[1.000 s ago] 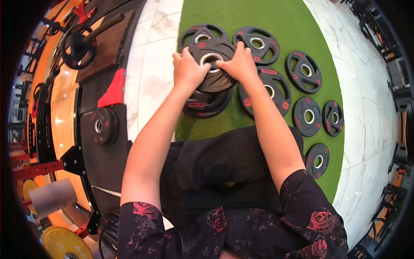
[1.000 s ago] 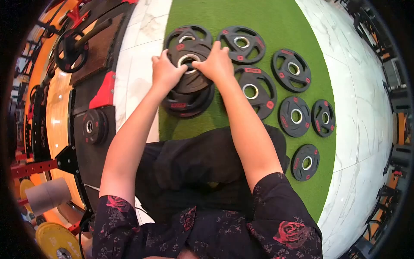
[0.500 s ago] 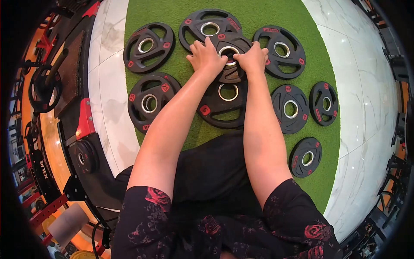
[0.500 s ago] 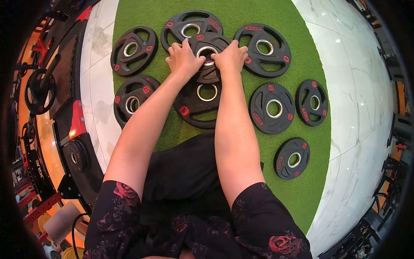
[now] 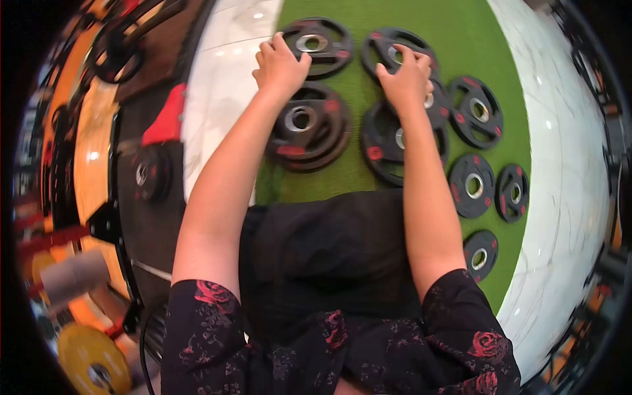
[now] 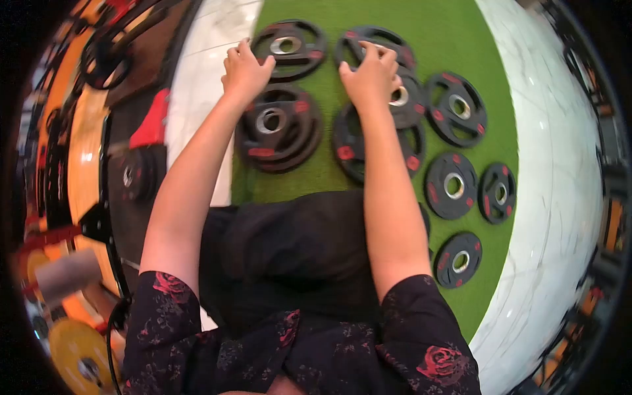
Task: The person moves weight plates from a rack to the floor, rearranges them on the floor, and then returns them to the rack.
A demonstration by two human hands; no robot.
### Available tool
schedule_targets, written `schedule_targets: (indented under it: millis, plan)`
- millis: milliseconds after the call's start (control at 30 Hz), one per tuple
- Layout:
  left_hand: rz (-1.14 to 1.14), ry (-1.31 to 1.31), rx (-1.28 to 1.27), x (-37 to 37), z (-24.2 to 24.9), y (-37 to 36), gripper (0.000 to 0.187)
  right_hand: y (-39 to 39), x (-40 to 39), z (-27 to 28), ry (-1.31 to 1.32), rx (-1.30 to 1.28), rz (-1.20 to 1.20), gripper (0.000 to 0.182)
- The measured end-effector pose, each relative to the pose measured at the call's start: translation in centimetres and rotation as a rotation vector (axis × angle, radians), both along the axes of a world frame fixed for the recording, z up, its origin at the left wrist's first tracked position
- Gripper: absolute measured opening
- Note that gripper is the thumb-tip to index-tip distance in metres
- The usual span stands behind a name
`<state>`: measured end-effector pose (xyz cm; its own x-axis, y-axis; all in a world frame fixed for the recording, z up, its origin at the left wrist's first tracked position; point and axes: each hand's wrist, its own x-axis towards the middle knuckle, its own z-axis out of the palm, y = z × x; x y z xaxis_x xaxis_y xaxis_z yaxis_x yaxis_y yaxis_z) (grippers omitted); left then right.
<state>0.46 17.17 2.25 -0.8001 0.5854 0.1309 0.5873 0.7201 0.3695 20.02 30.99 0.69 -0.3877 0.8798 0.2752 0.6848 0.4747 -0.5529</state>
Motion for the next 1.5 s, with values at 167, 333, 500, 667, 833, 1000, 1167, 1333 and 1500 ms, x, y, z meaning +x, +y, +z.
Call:
schedule_targets:
  millis: [167,333,500,667,833,1000,1167,1333,1500]
  plan:
    - [0.305,0.180,0.048,-14.3,1.6,-19.3,0.086,-10.9,-9.5,4.2,0.045,0.139,0.293,0.068]
    - [0.610,0.159,-0.002,-19.7,3.6,-37.5,0.084,-23.3,-21.1,6.6,0.129,0.215,0.600,0.074]
    - [0.797,0.041,-0.056,-22.0,1.0,-48.7,0.088,-36.5,-32.2,3.8,0.038,0.130,0.820,0.080]
    - [0.849,-0.103,-0.016,-22.5,-3.9,-51.9,0.093,-45.6,-38.8,-1.3,-0.205,-0.035,0.923,0.092]
    - [0.810,0.034,0.133,-24.0,-11.7,-51.0,0.097,-49.3,-41.4,-5.5,-0.459,-0.347,0.864,0.108]
    - [0.871,-0.008,0.211,-23.7,-11.4,-50.8,0.095,-49.8,-42.7,-7.0,-0.393,-0.266,0.797,0.093]
    - [0.856,0.082,0.240,-23.7,-12.1,-51.0,0.092,-49.7,-42.3,-7.8,-0.305,-0.187,0.819,0.094]
    - [0.897,0.167,0.229,-20.2,-12.1,-49.4,0.089,-48.3,-39.9,-6.2,-0.366,-0.215,0.867,0.097]
    - [0.780,0.118,0.243,-14.8,-11.3,-46.0,0.089,-43.8,-33.8,-4.4,-0.482,-0.275,0.866,0.092]
